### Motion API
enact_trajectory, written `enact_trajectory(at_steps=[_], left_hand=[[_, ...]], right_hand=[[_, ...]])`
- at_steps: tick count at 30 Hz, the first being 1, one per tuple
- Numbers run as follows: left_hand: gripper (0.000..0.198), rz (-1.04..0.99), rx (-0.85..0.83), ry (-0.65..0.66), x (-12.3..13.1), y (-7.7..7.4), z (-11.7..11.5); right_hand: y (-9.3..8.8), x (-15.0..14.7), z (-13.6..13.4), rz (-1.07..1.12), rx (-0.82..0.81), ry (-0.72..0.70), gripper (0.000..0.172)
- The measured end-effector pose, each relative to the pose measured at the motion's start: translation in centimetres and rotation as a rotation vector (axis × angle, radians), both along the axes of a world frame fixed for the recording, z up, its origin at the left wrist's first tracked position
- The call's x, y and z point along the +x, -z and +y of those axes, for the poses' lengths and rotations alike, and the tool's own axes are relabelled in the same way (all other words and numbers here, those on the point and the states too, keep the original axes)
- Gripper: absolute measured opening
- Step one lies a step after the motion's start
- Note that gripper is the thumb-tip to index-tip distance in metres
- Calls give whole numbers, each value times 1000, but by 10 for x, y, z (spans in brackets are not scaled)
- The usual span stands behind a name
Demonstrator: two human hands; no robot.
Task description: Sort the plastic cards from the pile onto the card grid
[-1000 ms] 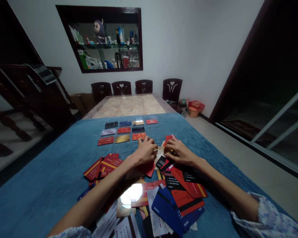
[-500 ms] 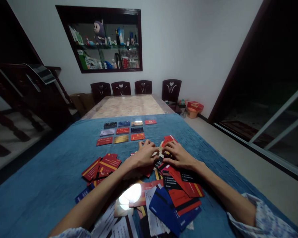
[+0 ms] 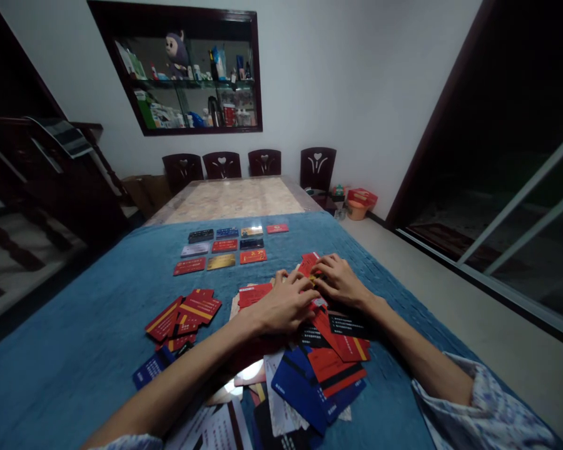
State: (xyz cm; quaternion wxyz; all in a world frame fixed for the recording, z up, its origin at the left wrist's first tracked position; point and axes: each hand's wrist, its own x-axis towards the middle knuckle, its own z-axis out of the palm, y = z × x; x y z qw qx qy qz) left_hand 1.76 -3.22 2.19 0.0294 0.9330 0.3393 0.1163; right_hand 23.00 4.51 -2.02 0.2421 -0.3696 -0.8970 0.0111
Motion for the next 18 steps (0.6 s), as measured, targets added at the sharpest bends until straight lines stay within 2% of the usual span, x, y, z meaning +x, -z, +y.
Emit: enact_trajectory(at_steps=[5, 8, 11, 18], left_hand=[[49, 20, -109, 171, 8, 4, -14], [51, 44, -130, 210, 8, 6, -17], [50, 52, -99, 184, 4, 7, -14], [48, 74, -8, 34, -13, 10, 5]], right_hand=[[3, 3, 6, 4, -9, 35, 20], [3, 4, 6, -7, -12, 52, 18], [3, 4, 5, -13, -17, 57, 17], [7, 7, 7, -2, -28, 45, 20]])
